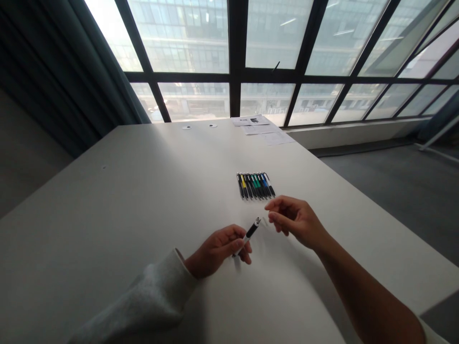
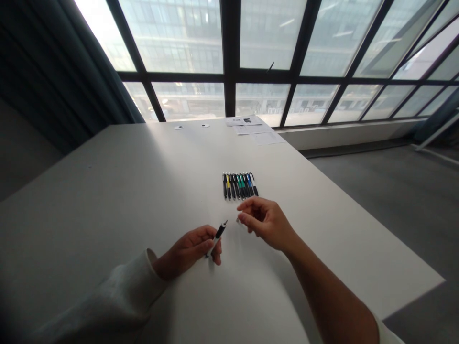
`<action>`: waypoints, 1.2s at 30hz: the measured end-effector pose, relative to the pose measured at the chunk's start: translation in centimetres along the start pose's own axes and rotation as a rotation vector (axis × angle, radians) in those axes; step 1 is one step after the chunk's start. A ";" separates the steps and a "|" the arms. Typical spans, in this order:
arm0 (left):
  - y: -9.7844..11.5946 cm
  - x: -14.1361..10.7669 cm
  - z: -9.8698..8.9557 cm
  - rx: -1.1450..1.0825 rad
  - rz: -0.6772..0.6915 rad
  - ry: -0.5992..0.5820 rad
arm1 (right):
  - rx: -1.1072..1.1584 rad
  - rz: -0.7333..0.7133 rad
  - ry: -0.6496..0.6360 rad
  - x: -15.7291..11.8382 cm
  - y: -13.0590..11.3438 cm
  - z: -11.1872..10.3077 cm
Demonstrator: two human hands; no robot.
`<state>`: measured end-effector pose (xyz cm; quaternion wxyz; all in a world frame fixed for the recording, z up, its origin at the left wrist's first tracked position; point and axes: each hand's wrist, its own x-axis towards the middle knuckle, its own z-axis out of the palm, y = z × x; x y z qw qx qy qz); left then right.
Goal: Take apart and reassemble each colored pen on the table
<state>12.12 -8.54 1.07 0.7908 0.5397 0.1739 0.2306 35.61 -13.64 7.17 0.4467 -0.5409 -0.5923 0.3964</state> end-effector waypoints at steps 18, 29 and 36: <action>-0.7 0.2 -0.4 -0.069 0.029 0.008 | -0.976 0.128 -0.221 1.5 3.3 0.3; -0.1 0.0 -0.3 -0.009 -0.059 -0.036 | 0.275 0.053 -0.035 0.6 0.3 1.1; 0.2 -0.2 -0.2 -0.014 -0.101 -0.056 | 0.513 -0.081 -0.015 0.1 -0.1 1.8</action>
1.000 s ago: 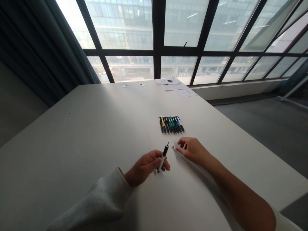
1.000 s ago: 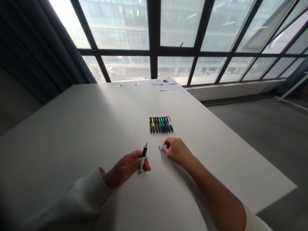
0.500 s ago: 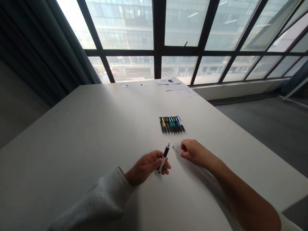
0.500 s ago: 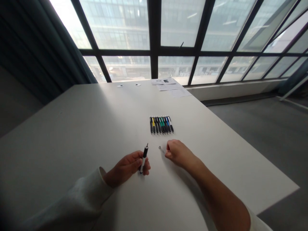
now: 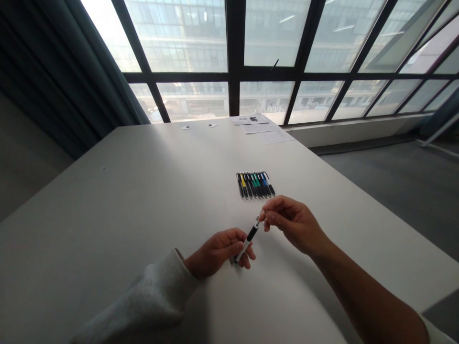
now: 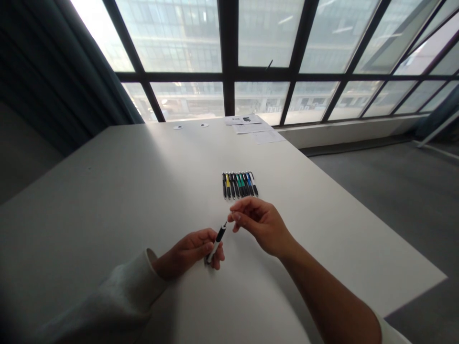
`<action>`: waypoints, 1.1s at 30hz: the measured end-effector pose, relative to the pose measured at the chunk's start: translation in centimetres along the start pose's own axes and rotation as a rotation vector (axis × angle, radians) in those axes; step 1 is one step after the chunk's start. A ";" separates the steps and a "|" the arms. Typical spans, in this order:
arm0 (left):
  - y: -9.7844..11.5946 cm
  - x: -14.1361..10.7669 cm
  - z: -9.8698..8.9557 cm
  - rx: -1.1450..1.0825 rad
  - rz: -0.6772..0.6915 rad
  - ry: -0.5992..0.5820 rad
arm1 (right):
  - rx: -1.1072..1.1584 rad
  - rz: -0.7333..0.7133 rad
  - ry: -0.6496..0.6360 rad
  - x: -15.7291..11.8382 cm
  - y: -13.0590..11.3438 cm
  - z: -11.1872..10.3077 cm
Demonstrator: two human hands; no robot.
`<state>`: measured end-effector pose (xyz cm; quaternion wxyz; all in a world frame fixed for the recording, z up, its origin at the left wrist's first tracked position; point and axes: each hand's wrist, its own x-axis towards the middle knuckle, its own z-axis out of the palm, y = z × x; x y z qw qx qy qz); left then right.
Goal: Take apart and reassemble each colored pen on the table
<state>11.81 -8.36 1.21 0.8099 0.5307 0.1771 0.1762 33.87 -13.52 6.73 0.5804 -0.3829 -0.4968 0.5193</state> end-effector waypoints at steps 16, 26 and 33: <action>0.0 0.0 0.0 0.002 -0.001 -0.020 | -0.073 -0.025 0.004 -0.2 -0.2 0.1; 0.2 0.0 0.0 0.020 -0.015 -0.013 | -0.092 0.009 -0.049 -0.4 -0.4 0.3; 0.1 0.0 0.1 0.020 -0.027 -0.001 | -0.154 -0.028 -0.089 -0.5 -0.6 -0.2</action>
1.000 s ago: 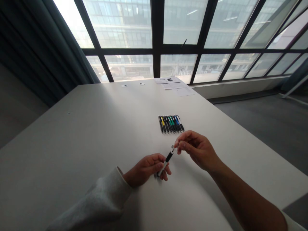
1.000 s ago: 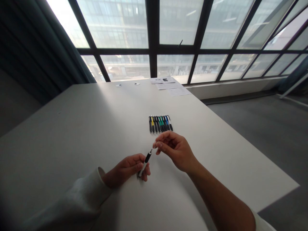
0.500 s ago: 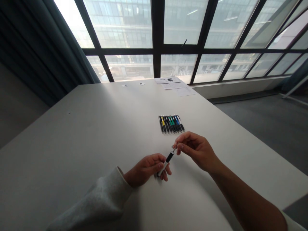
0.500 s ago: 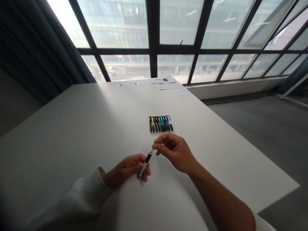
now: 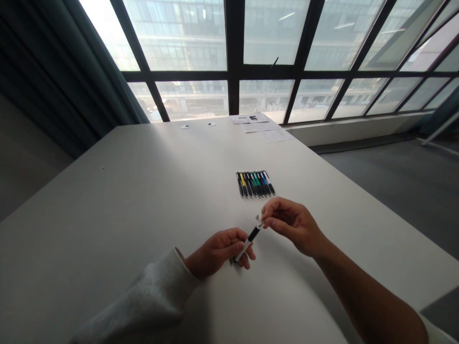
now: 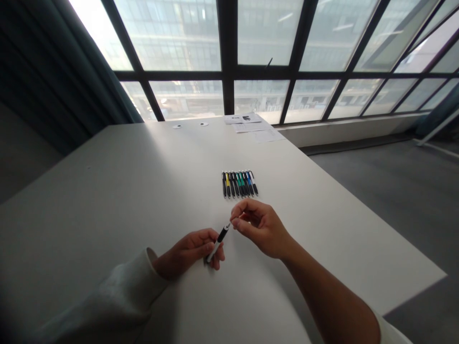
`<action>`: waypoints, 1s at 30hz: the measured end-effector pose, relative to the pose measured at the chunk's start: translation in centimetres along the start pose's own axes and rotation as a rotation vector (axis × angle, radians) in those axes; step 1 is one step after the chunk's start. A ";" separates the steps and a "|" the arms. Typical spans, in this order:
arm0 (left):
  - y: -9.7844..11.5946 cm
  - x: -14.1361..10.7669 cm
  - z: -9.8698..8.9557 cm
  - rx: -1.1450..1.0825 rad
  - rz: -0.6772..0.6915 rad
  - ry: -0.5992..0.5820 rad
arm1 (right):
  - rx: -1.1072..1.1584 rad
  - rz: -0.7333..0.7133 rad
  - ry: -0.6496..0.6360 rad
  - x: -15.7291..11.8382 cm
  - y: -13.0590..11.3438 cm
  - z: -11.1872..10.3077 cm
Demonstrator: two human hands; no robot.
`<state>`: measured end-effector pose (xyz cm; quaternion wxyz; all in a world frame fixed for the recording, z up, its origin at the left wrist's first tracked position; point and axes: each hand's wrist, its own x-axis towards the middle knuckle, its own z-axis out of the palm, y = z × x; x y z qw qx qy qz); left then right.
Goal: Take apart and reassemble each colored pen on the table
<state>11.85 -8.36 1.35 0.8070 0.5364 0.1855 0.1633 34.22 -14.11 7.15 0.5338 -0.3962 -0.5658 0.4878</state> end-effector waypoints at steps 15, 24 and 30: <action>0.0 0.1 0.0 0.019 0.018 0.025 | -0.317 0.017 -0.060 0.4 -0.3 -0.8; -0.3 0.2 0.0 -0.044 0.052 0.035 | -0.923 -0.014 -0.137 2.0 5.7 -1.4; -0.3 0.2 0.2 -0.064 0.040 0.062 | -0.344 0.078 0.070 1.8 3.7 -2.4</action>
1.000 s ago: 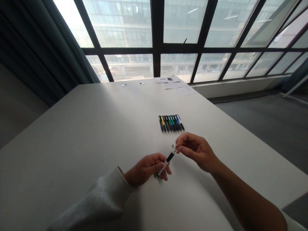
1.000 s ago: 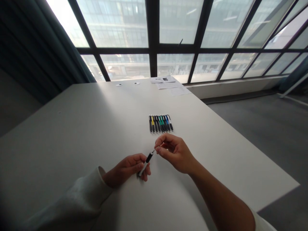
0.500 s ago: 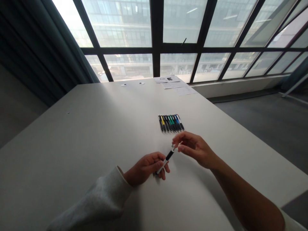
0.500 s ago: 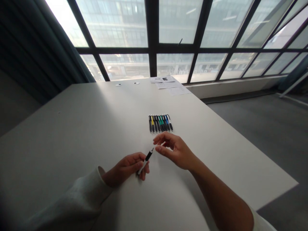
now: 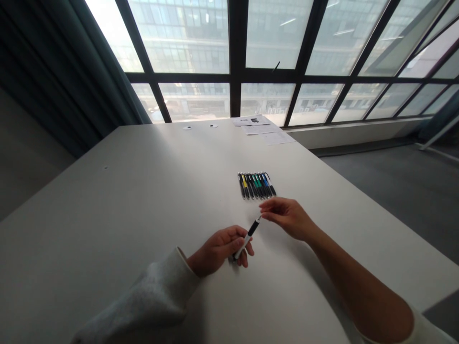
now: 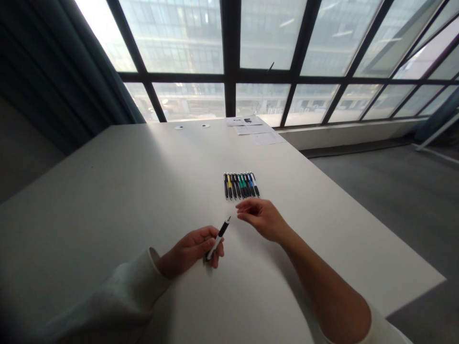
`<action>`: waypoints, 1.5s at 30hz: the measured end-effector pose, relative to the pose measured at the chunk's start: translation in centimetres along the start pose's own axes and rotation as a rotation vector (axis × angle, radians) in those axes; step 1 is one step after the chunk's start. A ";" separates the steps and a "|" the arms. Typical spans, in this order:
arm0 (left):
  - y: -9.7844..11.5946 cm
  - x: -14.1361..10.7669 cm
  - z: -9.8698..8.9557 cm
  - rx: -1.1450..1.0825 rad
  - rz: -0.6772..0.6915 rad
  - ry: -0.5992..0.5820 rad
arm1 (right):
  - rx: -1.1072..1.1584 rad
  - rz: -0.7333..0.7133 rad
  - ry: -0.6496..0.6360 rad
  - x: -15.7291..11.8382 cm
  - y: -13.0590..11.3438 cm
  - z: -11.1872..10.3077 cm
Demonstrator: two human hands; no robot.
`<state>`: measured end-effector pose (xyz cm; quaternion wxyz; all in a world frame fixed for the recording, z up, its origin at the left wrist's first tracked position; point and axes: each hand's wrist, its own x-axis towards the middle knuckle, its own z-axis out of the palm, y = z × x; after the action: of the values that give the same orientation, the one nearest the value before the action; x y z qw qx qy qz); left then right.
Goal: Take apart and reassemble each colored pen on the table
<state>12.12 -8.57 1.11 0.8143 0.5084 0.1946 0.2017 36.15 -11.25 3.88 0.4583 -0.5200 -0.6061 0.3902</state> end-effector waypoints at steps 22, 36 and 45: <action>0.1 0.0 0.0 0.077 -0.035 0.011 | 0.427 0.008 -0.050 -1.5 -3.0 0.4; -0.2 -0.1 -0.5 0.175 -0.072 0.001 | 0.049 -0.095 -0.115 -1.3 -3.2 -0.1; 0.0 0.0 -0.5 0.186 -0.088 -0.010 | -0.005 -0.127 -0.181 -1.4 -3.5 -0.8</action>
<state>11.82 -8.20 0.92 0.7726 0.5736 0.2306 0.1443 36.01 -13.15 7.21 0.4241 -0.4445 -0.6777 0.4040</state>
